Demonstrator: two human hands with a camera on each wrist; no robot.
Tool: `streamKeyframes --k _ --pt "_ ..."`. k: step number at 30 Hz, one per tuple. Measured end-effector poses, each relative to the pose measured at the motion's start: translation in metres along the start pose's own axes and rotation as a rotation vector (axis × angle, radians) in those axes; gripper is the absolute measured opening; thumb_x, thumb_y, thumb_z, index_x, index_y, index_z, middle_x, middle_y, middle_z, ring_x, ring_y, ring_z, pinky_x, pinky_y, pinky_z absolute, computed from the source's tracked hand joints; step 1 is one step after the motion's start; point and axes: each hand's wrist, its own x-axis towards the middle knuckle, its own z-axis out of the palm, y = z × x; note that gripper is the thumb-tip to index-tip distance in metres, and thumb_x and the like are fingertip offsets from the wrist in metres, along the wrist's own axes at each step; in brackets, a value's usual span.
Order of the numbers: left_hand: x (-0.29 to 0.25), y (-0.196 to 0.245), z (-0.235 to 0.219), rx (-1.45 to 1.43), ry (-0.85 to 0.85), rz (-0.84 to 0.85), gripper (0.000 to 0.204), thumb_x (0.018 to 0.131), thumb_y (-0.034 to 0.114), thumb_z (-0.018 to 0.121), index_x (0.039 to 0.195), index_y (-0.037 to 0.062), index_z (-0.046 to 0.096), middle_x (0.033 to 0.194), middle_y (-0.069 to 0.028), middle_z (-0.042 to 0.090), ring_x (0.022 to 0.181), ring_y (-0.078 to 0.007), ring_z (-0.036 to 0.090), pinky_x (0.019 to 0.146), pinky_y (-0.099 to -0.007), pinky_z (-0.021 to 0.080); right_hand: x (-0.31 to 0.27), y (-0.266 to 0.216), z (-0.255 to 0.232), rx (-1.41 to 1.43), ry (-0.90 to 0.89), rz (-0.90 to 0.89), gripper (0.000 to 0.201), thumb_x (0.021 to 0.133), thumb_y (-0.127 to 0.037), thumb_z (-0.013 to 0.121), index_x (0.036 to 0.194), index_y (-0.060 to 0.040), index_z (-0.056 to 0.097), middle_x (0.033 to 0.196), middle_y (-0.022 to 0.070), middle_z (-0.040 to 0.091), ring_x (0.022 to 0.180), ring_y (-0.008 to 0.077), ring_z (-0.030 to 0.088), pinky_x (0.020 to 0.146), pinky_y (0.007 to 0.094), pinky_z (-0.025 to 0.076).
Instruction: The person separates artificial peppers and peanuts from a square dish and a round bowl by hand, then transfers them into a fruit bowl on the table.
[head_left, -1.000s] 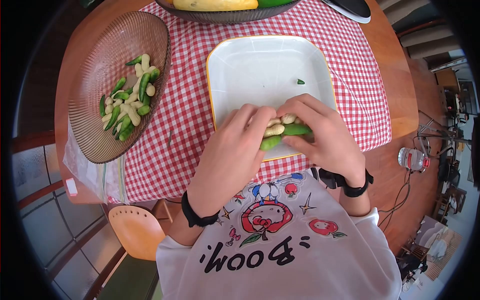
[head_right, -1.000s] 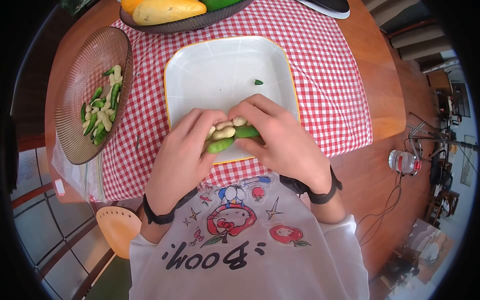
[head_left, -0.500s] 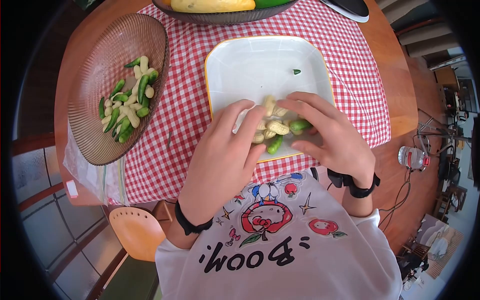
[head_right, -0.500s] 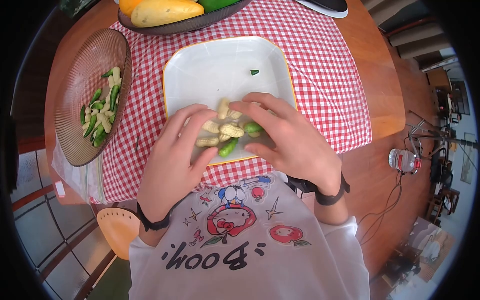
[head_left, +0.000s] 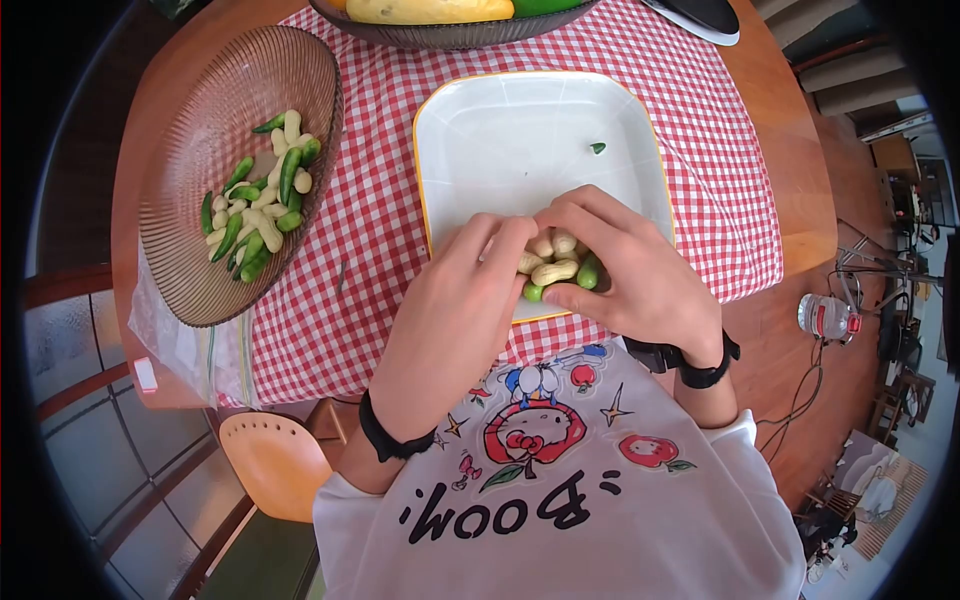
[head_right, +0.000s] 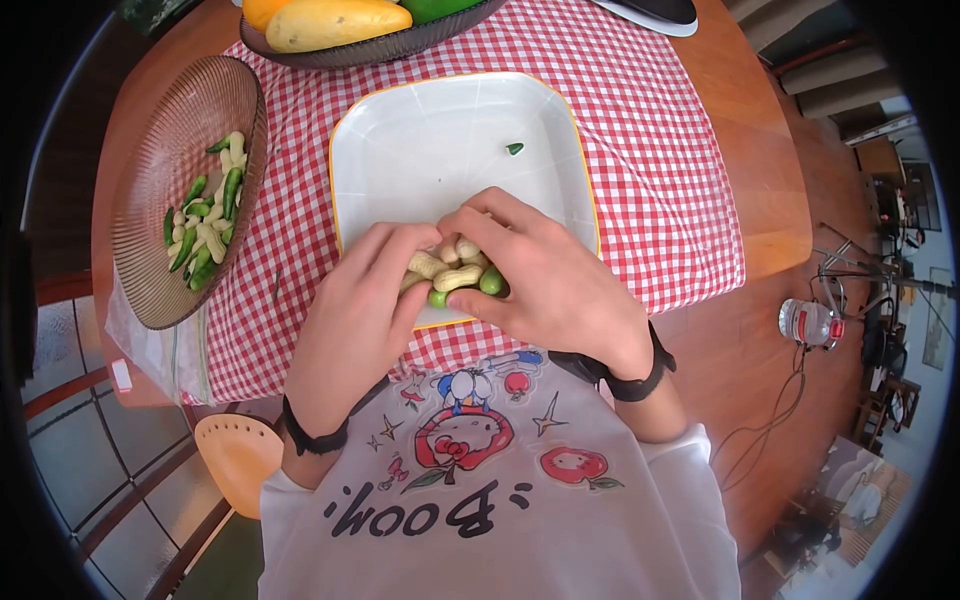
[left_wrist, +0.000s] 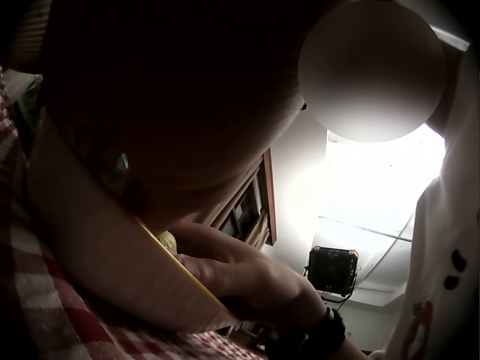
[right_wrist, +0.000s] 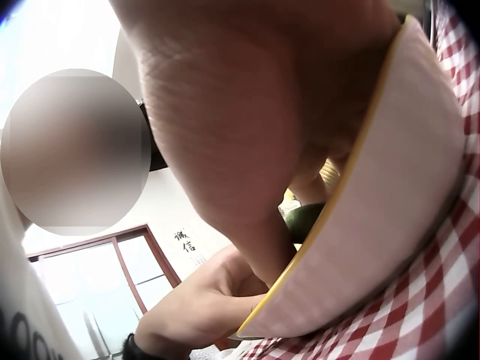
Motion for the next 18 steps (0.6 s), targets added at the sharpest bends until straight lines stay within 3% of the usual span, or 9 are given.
streamKeyframes --k 10,18 --pt "-0.002 -0.002 -0.001 -0.072 0.041 0.071 0.042 0.093 0.002 0.069 0.134 0.0041 0.060 0.125 -0.0183 0.064 0.110 -0.0433 0.067 0.090 -0.0479 0.056 -0.006 0.007 -0.012 0.004 0.012 0.001 0.035 0.087 -0.007 0.080 0.119 -0.0048 0.066 0.113 0.0149 0.064 0.096 0.0341 0.070 0.083 0.0428 0.058" --pt "-0.001 -0.001 0.003 -0.036 0.044 0.088 0.049 0.093 0.004 0.072 0.139 0.0025 0.055 0.130 -0.0199 0.063 0.116 -0.0439 0.066 0.094 -0.0482 0.056 -0.011 0.005 -0.006 -0.175 0.094 -0.106 0.055 0.085 -0.015 0.085 0.136 -0.0045 0.066 0.132 0.0179 0.065 0.114 0.0401 0.067 0.098 0.0439 0.057"
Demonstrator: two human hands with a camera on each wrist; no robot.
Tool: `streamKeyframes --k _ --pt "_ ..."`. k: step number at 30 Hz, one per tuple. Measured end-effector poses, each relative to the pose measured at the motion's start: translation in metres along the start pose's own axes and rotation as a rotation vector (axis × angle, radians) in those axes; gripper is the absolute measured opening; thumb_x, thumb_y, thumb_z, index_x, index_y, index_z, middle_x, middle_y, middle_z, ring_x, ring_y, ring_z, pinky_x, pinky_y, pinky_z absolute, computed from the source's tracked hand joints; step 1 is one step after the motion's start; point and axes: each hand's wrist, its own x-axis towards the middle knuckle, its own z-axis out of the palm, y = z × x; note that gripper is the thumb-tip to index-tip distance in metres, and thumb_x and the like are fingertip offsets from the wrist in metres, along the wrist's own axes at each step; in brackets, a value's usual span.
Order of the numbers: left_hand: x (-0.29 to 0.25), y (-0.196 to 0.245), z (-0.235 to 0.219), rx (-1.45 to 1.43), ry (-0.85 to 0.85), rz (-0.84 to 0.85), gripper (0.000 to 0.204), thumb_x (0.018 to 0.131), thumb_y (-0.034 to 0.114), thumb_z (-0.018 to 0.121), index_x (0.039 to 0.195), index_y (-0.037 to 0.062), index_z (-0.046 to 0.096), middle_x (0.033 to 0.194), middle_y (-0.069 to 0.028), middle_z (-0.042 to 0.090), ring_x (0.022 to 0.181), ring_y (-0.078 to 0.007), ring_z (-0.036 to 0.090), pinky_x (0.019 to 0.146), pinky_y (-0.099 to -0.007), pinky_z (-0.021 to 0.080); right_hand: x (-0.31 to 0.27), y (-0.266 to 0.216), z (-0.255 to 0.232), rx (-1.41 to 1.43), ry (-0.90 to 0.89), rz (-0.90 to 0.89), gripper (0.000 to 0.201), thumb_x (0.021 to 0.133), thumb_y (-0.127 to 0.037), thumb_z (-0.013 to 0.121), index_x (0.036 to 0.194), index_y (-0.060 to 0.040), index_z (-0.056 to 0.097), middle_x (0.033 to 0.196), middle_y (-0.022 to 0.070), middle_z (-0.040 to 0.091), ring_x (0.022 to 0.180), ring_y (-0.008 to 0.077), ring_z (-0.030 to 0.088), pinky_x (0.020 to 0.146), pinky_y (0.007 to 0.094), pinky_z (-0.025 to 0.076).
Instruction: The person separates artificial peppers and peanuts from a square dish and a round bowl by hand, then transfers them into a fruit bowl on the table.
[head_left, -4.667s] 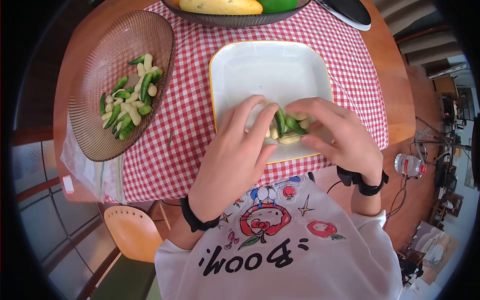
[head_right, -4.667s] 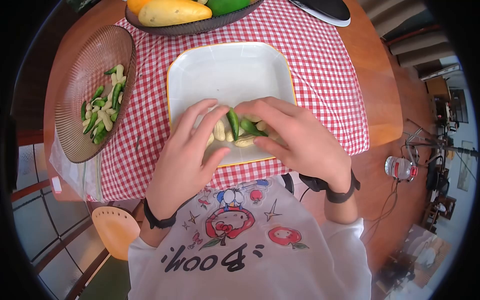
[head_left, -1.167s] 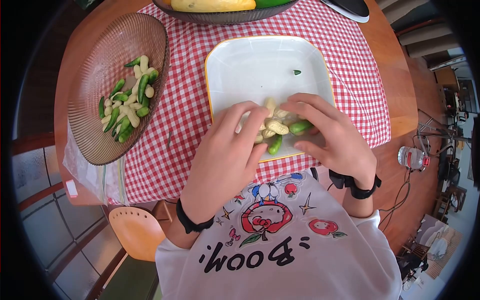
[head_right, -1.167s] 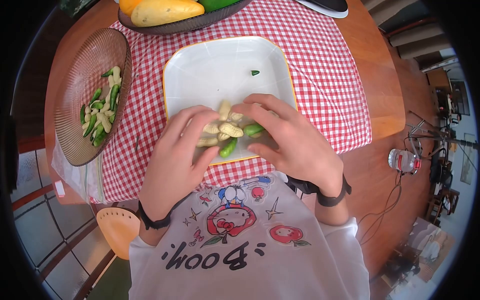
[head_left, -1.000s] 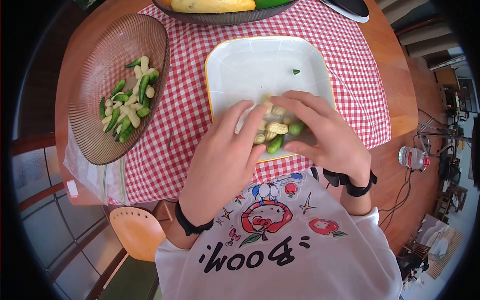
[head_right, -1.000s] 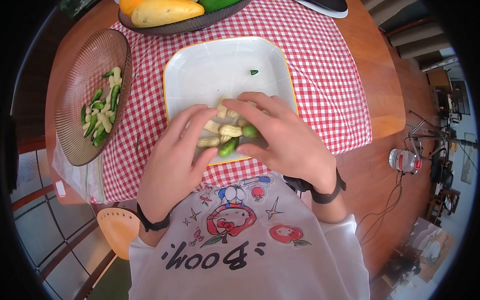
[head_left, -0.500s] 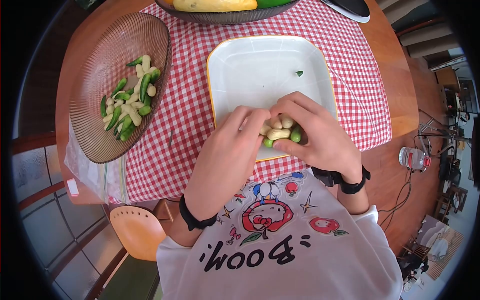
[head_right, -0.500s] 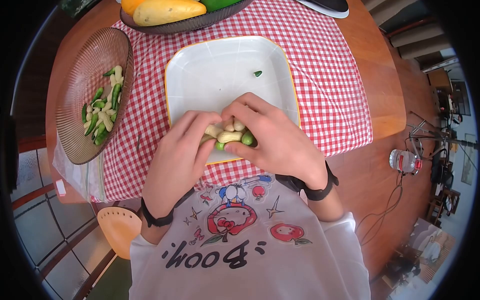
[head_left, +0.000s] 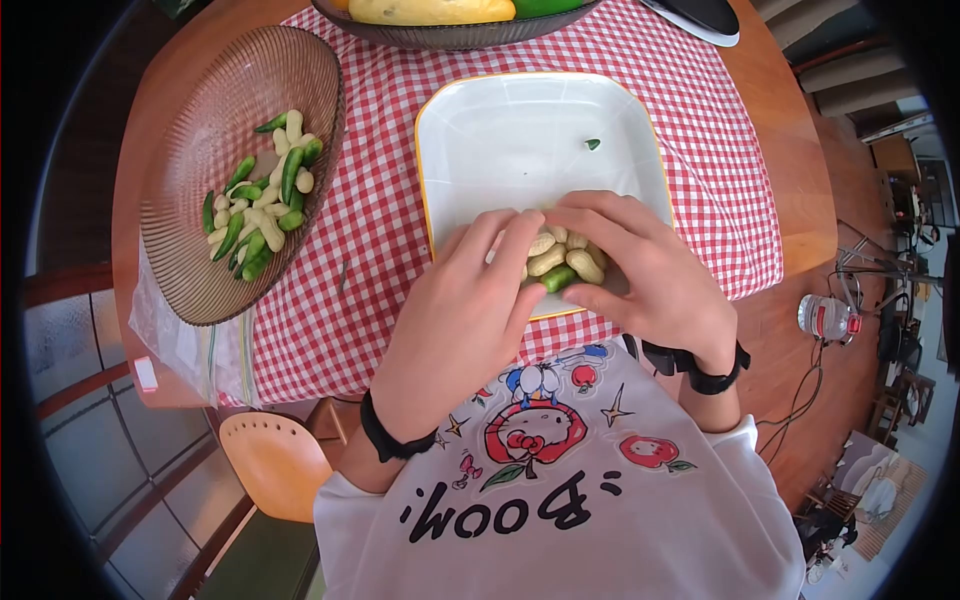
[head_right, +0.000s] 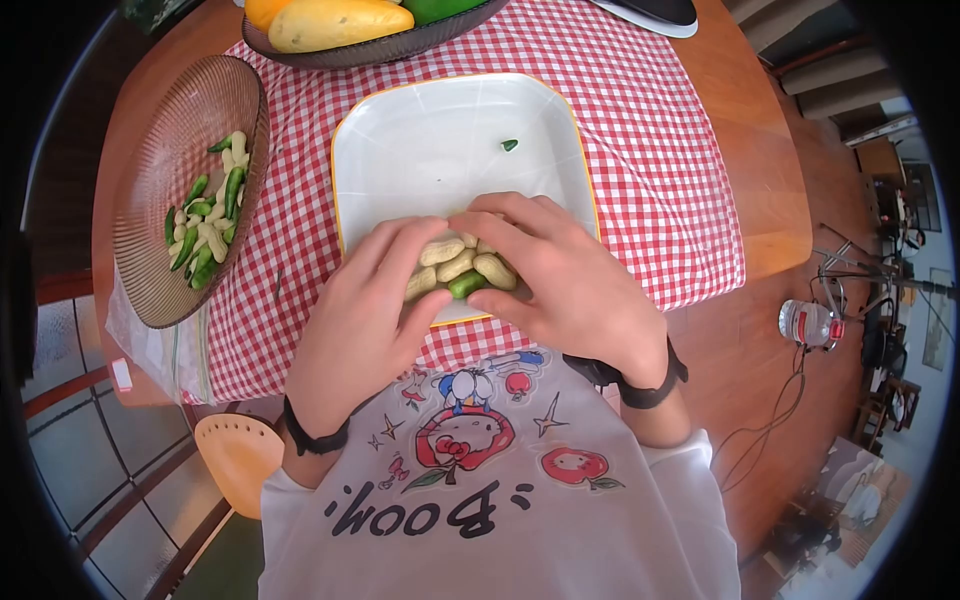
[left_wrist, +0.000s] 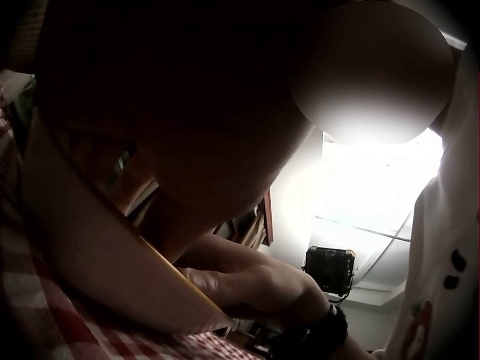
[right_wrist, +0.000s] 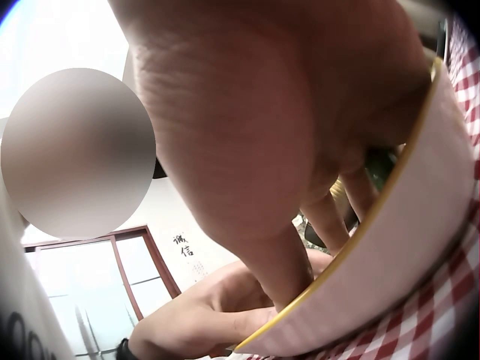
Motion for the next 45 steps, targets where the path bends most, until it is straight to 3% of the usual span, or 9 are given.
streamKeyframes --k 7,12,18,21,45 --pt "0.000 0.001 0.003 -0.068 0.000 -0.067 0.049 0.094 0.003 0.072 0.139 0.0014 0.053 0.126 -0.0227 0.064 0.109 -0.0447 0.068 0.090 -0.0476 0.057 0.008 -0.002 0.007 0.085 -0.022 0.033 0.056 0.084 -0.016 0.086 0.134 -0.0018 0.066 0.126 0.0200 0.067 0.111 0.0404 0.068 0.094 0.0447 0.057" --pt "0.000 0.001 0.004 -0.080 0.008 -0.092 0.046 0.093 0.002 0.074 0.135 0.0029 0.055 0.121 -0.0207 0.066 0.100 -0.0395 0.071 0.084 -0.0444 0.059 0.012 -0.007 0.007 0.108 -0.050 0.102 0.045 0.084 -0.015 0.085 0.123 -0.0038 0.068 0.105 0.0154 0.069 0.093 0.0371 0.071 0.082 0.0453 0.059" --pt "0.002 0.001 0.002 -0.166 0.036 -0.087 0.038 0.094 0.003 0.074 0.129 0.0032 0.059 0.115 -0.0184 0.068 0.095 -0.0376 0.071 0.082 -0.0434 0.058 0.011 -0.001 0.007 0.150 -0.038 0.076 0.039 0.084 -0.012 0.085 0.119 -0.0067 0.067 0.101 0.0129 0.069 0.087 0.0351 0.072 0.076 0.0429 0.059" --pt "0.003 0.001 -0.002 -0.137 0.017 -0.020 0.032 0.098 0.004 0.069 0.127 0.0039 0.055 0.113 -0.0189 0.064 0.098 -0.0430 0.069 0.079 -0.0485 0.057 0.011 -0.002 0.004 0.160 -0.036 0.085 0.038 0.085 -0.011 0.085 0.118 -0.0077 0.066 0.100 0.0126 0.068 0.087 0.0346 0.072 0.075 0.0427 0.059" --pt "0.001 -0.002 -0.005 -0.186 0.036 -0.090 0.024 0.098 0.010 0.073 0.119 0.0053 0.062 0.108 -0.0161 0.069 0.096 -0.0379 0.071 0.080 -0.0428 0.056 0.015 -0.010 -0.006 0.164 -0.145 0.124 0.035 0.087 -0.012 0.083 0.121 -0.0089 0.075 0.110 0.0125 0.072 0.091 0.0338 0.075 0.082 0.0426 0.061"
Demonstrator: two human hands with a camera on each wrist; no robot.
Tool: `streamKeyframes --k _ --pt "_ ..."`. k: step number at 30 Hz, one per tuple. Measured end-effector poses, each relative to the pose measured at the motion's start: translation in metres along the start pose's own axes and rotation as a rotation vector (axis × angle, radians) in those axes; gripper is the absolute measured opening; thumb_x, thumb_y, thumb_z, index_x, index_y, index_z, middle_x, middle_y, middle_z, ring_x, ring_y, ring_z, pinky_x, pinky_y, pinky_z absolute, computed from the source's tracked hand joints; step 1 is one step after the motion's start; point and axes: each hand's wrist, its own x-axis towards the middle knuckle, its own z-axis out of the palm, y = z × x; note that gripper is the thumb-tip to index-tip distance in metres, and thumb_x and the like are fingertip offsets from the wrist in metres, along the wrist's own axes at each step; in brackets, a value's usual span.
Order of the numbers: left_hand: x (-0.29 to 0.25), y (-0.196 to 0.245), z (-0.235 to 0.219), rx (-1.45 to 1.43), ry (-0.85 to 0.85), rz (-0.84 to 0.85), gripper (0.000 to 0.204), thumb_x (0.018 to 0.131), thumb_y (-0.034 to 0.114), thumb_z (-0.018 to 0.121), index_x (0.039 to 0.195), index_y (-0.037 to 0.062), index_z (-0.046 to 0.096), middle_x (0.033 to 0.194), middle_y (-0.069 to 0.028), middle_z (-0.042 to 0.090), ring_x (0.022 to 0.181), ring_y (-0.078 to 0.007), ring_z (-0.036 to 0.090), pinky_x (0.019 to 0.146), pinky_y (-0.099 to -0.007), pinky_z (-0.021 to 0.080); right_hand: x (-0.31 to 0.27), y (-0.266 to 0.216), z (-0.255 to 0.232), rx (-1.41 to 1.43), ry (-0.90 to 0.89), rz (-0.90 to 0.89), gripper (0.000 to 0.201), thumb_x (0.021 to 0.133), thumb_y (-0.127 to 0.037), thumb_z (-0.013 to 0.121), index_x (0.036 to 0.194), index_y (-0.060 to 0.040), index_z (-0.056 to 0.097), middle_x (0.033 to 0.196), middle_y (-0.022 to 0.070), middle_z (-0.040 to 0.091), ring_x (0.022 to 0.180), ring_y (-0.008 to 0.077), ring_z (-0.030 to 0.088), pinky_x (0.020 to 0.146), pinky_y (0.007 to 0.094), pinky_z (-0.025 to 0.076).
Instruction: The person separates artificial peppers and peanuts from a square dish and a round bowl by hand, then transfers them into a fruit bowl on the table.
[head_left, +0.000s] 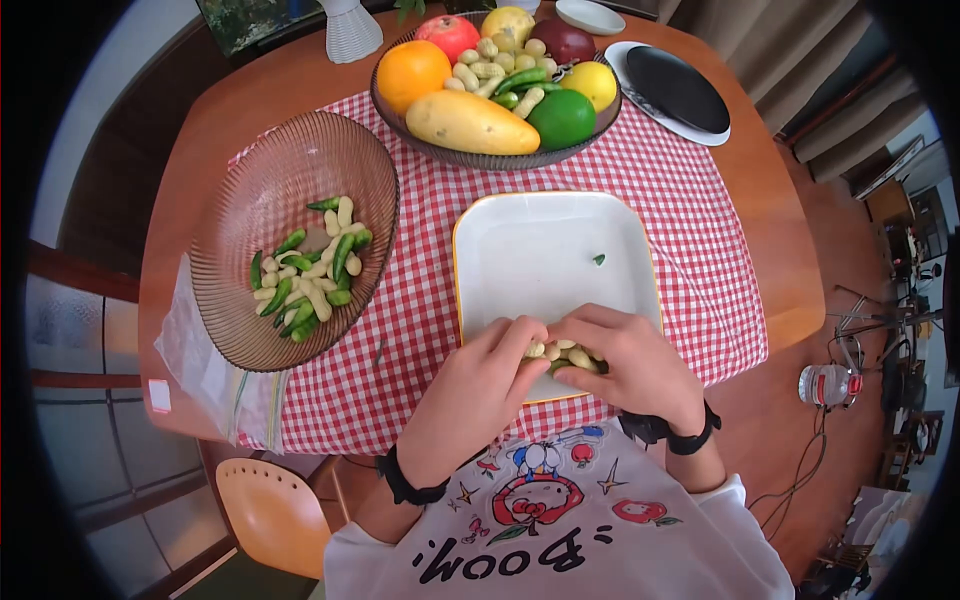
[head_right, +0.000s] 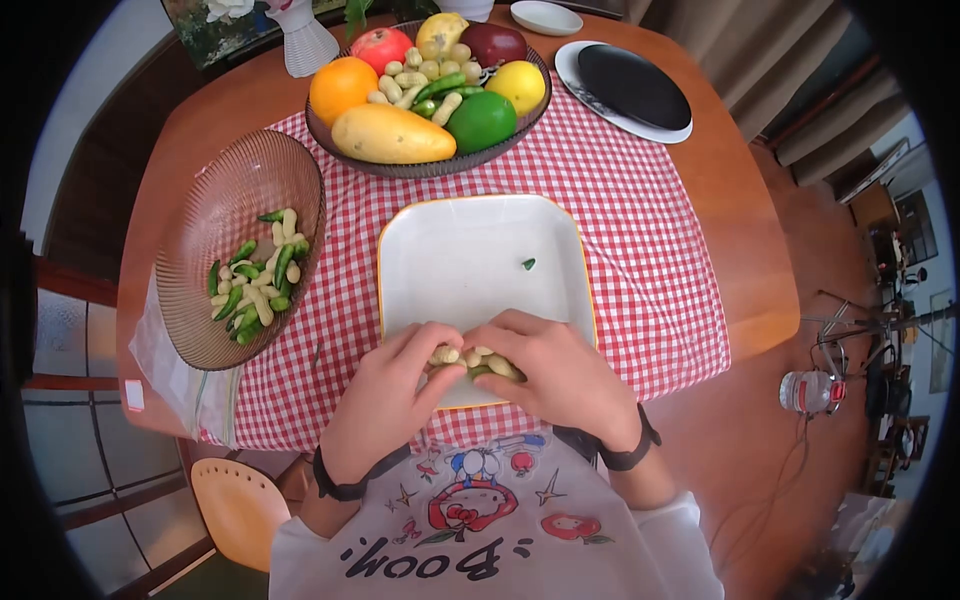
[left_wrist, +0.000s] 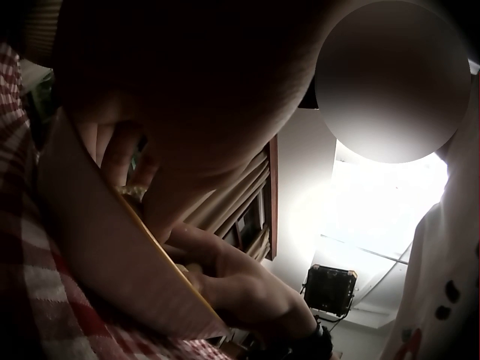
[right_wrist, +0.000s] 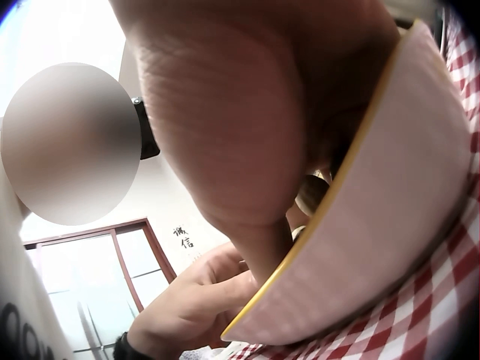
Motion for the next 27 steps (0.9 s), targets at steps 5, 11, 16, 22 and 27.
streamKeyframes --k 5,11,16,22,27 --pt "0.000 -0.001 -0.002 0.005 0.017 0.007 0.024 0.097 0.010 0.074 0.118 0.0057 0.062 0.107 -0.0158 0.070 0.094 -0.0368 0.072 0.080 -0.0421 0.056 0.001 0.005 0.004 -0.033 0.018 -0.082 0.037 0.084 -0.012 0.087 0.117 -0.0032 0.075 0.108 0.0120 0.073 0.091 0.0334 0.074 0.081 0.0410 0.060" --pt "-0.004 0.000 -0.006 0.024 0.042 0.064 0.020 0.103 0.011 0.068 0.118 0.0050 0.057 0.103 -0.0170 0.068 0.090 -0.0384 0.072 0.074 -0.0450 0.059 0.001 0.003 0.004 0.001 -0.012 -0.001 0.036 0.083 -0.011 0.086 0.117 -0.0073 0.077 0.108 0.0115 0.072 0.091 0.0318 0.075 0.082 0.0399 0.061" --pt "-0.005 -0.003 -0.009 -0.020 0.092 0.054 0.019 0.103 0.011 0.068 0.117 0.0048 0.058 0.103 -0.0166 0.068 0.089 -0.0370 0.072 0.074 -0.0449 0.058 0.002 -0.001 0.005 -0.044 -0.016 -0.040 0.032 0.087 -0.012 0.082 0.119 -0.0101 0.077 0.110 0.0128 0.071 0.088 0.0331 0.075 0.081 0.0423 0.061" --pt "-0.005 -0.001 -0.010 -0.027 0.093 0.074 0.019 0.102 0.011 0.068 0.117 0.0046 0.058 0.102 -0.0169 0.068 0.090 -0.0375 0.072 0.074 -0.0454 0.058 0.004 -0.004 0.004 -0.077 -0.055 -0.030 0.032 0.087 -0.012 0.081 0.118 -0.0101 0.077 0.109 0.0133 0.071 0.089 0.0342 0.075 0.083 0.0437 0.061" --pt "-0.007 -0.004 -0.012 -0.046 0.114 0.090 0.020 0.101 0.010 0.068 0.117 0.0043 0.057 0.101 -0.0173 0.067 0.090 -0.0384 0.071 0.075 -0.0461 0.057 0.007 -0.004 0.003 -0.082 -0.069 -0.025 0.031 0.086 -0.009 0.080 0.117 -0.0091 0.077 0.109 0.0144 0.072 0.092 0.0351 0.075 0.084 0.0428 0.060"
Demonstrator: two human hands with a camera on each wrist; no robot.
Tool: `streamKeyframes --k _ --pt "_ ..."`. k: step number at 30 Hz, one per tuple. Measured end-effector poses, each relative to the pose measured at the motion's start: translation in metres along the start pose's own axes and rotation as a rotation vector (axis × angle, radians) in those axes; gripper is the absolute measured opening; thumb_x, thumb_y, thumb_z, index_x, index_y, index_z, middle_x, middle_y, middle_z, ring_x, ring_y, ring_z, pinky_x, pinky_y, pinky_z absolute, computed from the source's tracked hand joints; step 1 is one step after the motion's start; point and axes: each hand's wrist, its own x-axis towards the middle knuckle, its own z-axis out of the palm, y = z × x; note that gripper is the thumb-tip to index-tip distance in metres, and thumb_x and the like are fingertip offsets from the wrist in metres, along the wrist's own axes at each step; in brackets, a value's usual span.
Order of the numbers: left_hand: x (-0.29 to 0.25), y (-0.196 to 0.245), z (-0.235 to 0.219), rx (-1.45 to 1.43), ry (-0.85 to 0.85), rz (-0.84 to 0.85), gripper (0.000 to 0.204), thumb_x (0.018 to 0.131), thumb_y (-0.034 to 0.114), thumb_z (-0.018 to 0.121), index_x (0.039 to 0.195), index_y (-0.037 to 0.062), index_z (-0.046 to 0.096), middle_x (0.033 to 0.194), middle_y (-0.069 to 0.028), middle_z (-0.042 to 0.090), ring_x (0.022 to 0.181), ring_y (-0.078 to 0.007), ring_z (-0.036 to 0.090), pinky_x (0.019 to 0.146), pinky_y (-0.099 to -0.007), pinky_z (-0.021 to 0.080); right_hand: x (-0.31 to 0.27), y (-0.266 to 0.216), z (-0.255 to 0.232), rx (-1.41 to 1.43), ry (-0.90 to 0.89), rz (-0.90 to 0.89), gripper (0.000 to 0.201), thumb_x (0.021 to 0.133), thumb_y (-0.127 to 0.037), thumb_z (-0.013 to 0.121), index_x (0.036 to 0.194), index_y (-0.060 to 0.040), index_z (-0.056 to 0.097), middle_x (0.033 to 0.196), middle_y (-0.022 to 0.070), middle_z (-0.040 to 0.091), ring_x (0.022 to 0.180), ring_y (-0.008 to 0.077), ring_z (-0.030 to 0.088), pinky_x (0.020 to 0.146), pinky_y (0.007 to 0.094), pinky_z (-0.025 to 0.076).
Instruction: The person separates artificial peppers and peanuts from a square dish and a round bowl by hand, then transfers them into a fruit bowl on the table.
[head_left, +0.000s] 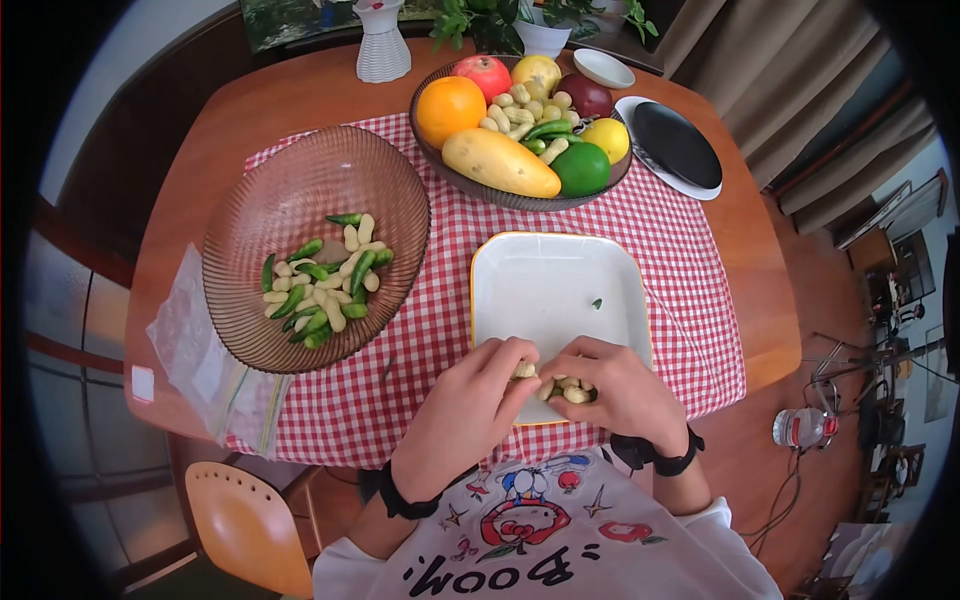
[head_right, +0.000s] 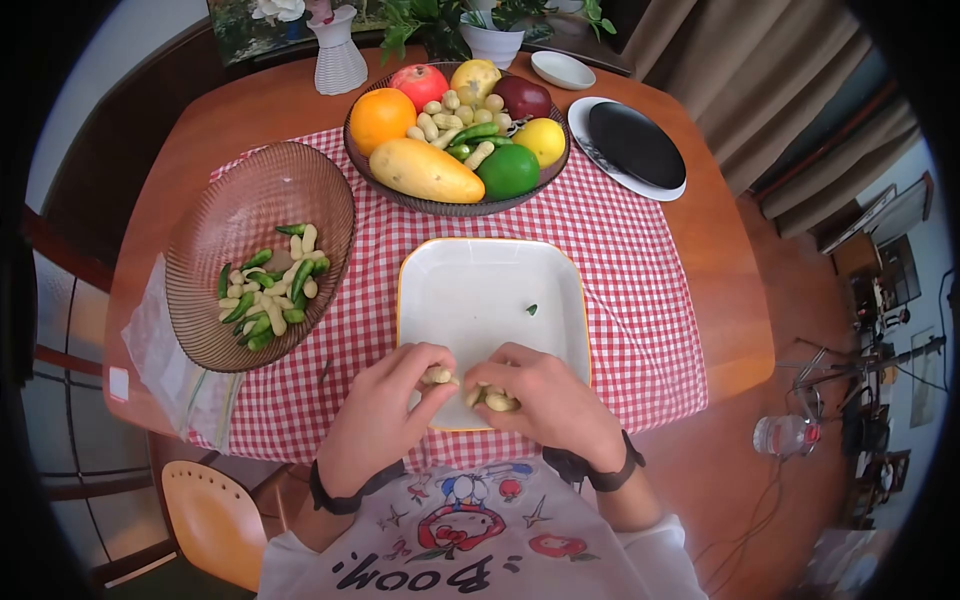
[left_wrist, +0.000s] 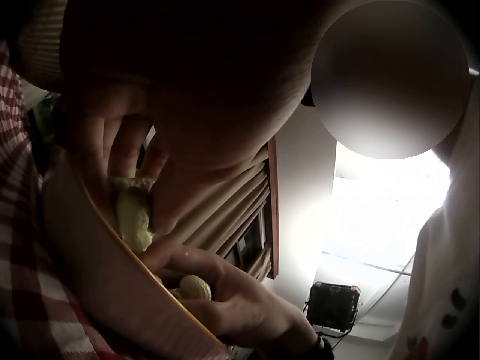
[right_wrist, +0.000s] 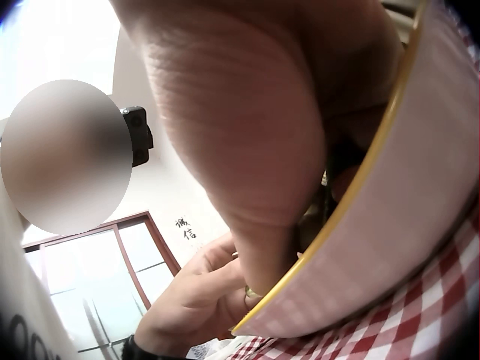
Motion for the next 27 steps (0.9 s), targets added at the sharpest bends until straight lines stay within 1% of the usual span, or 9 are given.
streamKeyframes --k 5,9,12,15,17,21,24,27 --pt "-0.0040 -0.0025 0.0006 -0.005 0.021 0.023 0.020 0.101 0.009 0.068 0.118 0.0042 0.057 0.100 -0.0173 0.066 0.089 -0.0390 0.071 0.074 -0.0467 0.057 0.0020 -0.0006 -0.0019 0.079 0.001 0.012 0.030 0.085 -0.008 0.080 0.115 -0.0084 0.077 0.109 0.0146 0.071 0.093 0.0355 0.074 0.086 0.0427 0.060" --pt "-0.0051 -0.0048 0.0004 -0.013 0.036 0.038 0.020 0.101 0.008 0.068 0.117 0.0039 0.057 0.100 -0.0170 0.066 0.088 -0.0385 0.071 0.072 -0.0465 0.057 0.0009 0.0001 -0.0014 0.070 -0.006 0.036 0.030 0.085 -0.010 0.080 0.115 -0.0088 0.077 0.110 0.0140 0.070 0.093 0.0352 0.074 0.086 0.0428 0.060" --pt "-0.0060 -0.0048 0.0001 -0.003 0.029 0.036 0.020 0.101 0.007 0.068 0.117 0.0037 0.057 0.101 -0.0170 0.066 0.087 -0.0380 0.071 0.072 -0.0462 0.057 -0.0004 0.0008 0.0007 0.045 -0.032 0.040 0.030 0.087 -0.013 0.081 0.116 -0.0096 0.077 0.111 0.0138 0.069 0.094 0.0354 0.074 0.086 0.0424 0.060" --pt "-0.0054 -0.0045 0.0013 0.009 0.028 0.041 0.020 0.101 0.007 0.068 0.117 0.0035 0.057 0.100 -0.0168 0.066 0.086 -0.0373 0.072 0.072 -0.0458 0.058 0.0001 -0.0015 -0.0016 0.017 -0.038 0.004 0.031 0.088 -0.016 0.081 0.118 -0.0108 0.077 0.111 0.0135 0.068 0.092 0.0352 0.074 0.085 0.0424 0.060" --pt "-0.0048 -0.0045 0.0018 0.016 0.034 0.048 0.019 0.101 0.007 0.068 0.117 0.0035 0.057 0.100 -0.0167 0.066 0.086 -0.0370 0.072 0.072 -0.0457 0.058 0.0006 -0.0025 -0.0017 -0.045 -0.059 0.006 0.031 0.089 -0.018 0.081 0.120 -0.0112 0.077 0.110 0.0136 0.068 0.091 0.0348 0.074 0.085 0.0424 0.060" --pt "-0.0054 -0.0032 0.0007 0.024 0.027 0.043 0.019 0.101 0.008 0.068 0.116 0.0034 0.057 0.100 -0.0167 0.067 0.087 -0.0367 0.072 0.072 -0.0453 0.058 0.0024 -0.0014 -0.0008 -0.065 -0.057 0.004 0.031 0.089 -0.017 0.081 0.120 -0.0111 0.078 0.110 0.0134 0.068 0.091 0.0342 0.074 0.084 0.0424 0.060" --pt "-0.0050 -0.0036 0.0015 0.029 0.030 0.041 0.019 0.101 0.008 0.068 0.116 0.0034 0.057 0.101 -0.0168 0.067 0.087 -0.0370 0.072 0.072 -0.0452 0.058 0.0031 0.0000 -0.0012 -0.029 -0.060 0.011 0.029 0.089 -0.015 0.080 0.118 -0.0104 0.078 0.109 0.0131 0.068 0.092 0.0338 0.073 0.084 0.0423 0.060" --pt "-0.0045 -0.0033 0.0017 0.025 0.035 0.038 0.019 0.101 0.008 0.068 0.117 0.0035 0.057 0.101 -0.0167 0.067 0.087 -0.0373 0.072 0.073 -0.0453 0.059 0.0038 0.0025 -0.0011 -0.020 -0.049 -0.012 0.029 0.087 -0.012 0.081 0.117 -0.0097 0.078 0.109 0.0126 0.069 0.092 0.0336 0.074 0.085 0.0423 0.060"
